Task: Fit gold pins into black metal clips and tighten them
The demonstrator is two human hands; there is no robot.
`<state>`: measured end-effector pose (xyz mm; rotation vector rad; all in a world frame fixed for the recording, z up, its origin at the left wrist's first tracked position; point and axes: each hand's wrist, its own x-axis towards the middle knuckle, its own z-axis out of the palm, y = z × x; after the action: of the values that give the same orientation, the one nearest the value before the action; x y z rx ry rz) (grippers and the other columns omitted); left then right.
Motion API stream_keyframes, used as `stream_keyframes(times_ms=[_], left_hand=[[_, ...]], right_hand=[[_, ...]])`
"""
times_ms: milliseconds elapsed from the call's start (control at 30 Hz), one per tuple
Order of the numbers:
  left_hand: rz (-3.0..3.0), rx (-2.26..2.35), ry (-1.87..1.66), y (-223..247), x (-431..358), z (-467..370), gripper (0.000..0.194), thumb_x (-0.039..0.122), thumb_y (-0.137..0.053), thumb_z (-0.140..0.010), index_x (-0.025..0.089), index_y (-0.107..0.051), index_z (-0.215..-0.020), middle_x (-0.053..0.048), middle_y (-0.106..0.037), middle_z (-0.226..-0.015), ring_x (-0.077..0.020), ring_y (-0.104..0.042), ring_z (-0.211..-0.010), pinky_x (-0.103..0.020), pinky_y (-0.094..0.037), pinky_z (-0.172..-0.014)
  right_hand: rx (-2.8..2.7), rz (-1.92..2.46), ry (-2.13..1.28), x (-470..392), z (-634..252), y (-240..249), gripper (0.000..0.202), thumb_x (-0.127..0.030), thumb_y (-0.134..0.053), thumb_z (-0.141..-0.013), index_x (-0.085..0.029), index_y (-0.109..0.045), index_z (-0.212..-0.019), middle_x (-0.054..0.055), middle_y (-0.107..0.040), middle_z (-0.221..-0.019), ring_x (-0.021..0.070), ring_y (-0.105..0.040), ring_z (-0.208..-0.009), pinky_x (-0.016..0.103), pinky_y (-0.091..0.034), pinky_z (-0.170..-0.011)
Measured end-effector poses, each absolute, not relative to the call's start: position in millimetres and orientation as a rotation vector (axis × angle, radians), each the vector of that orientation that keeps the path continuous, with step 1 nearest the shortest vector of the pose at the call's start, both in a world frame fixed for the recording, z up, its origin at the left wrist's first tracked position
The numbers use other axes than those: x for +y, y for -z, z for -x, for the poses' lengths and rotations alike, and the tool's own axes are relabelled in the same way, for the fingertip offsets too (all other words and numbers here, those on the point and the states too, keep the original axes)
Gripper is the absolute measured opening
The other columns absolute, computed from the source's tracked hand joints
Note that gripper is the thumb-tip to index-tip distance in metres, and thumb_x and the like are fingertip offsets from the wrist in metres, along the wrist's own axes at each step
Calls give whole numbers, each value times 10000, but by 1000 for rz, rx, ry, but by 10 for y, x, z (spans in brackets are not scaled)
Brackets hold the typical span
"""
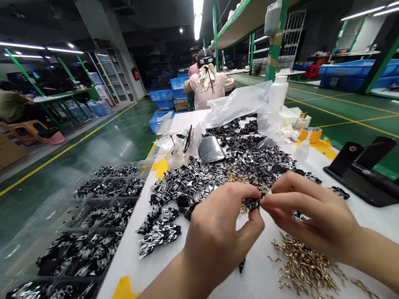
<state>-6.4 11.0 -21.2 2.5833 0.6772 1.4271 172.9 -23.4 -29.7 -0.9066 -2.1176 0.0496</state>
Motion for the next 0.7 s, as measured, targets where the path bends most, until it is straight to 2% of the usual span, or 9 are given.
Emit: stream_keyframes(times_ms=[133, 267, 367, 467, 533, 600, 700], left_hand=[[-2585, 710, -1401, 210, 115, 62, 184, 73, -520, -770, 201, -461, -888, -20, -630, -775, -140, -626, -750, -262, -519, -696], [-2568, 622, -1444, 181, 83, 71, 178, 52, -523, -757, 216, -459, -785, -21, -644, -785, -129, -640, -770, -232, -530, -679], [-2627, 431, -1478, 161, 49, 102, 213, 21, -556, -727, 210, -458, -731, -21, -661, -810, -123, -651, -778, -215, -541, -686], [-2691, 198, -1492, 151, 32, 144, 224, 0, -578, -703, 199, -477, -714, -39, -670, -830, -149, -656, -852, -232, -550, -748], [-2735, 93, -1491, 148, 30, 172, 204, -3, -580, -699, 189, -518, -728, -59, -679, -847, -173, -644, -920, -246, -546, -792], [-2754, 19, -1483, 146, 31, 196, 179, 10, -583, -703, 182, -562, -746, -73, -687, -861, -199, -634, -953, -271, -542, -821], [-2722, -58, -1477, 142, 35, 220, 158, 36, -594, -709, 187, -599, -756, -78, -691, -874, -229, -632, -958, -306, -533, -845]], right_hand=[[-2191, 951, -36, -243, -1752, 254, 361, -38, -451, -818, -265, -455, -1098, 44, -493, -856, 140, -534, -702, 277, -450, -566], [-2023, 959, -7, -174, -1865, 133, 361, -37, -479, -801, -271, -478, -1076, 41, -535, -854, 152, -544, -721, 304, -452, -619], [-1799, 1096, 165, -130, -2067, -24, 263, -57, -492, -806, -245, -541, -984, 42, -566, -826, 151, -549, -724, 308, -435, -667], [-1649, 1286, 425, -217, -2411, -135, 205, -93, -501, -818, -222, -586, -952, 55, -604, -813, 146, -556, -720, 293, -414, -647], [-1639, 1445, 661, -362, -2723, -124, 227, -129, -534, -807, -240, -592, -997, 55, -611, -781, 156, -548, -704, 300, -399, -620], [-1909, 1616, 774, -542, -3078, -32, 283, -186, -579, -791, -271, -585, -1062, 51, -607, -749, 171, -544, -689, 342, -380, -681], [-2211, 1779, 577, -803, -3563, 226, 381, -290, -532, -819, -275, -551, -1200, 119, -626, -912, 227, -536, -734, 399, -340, -706]])
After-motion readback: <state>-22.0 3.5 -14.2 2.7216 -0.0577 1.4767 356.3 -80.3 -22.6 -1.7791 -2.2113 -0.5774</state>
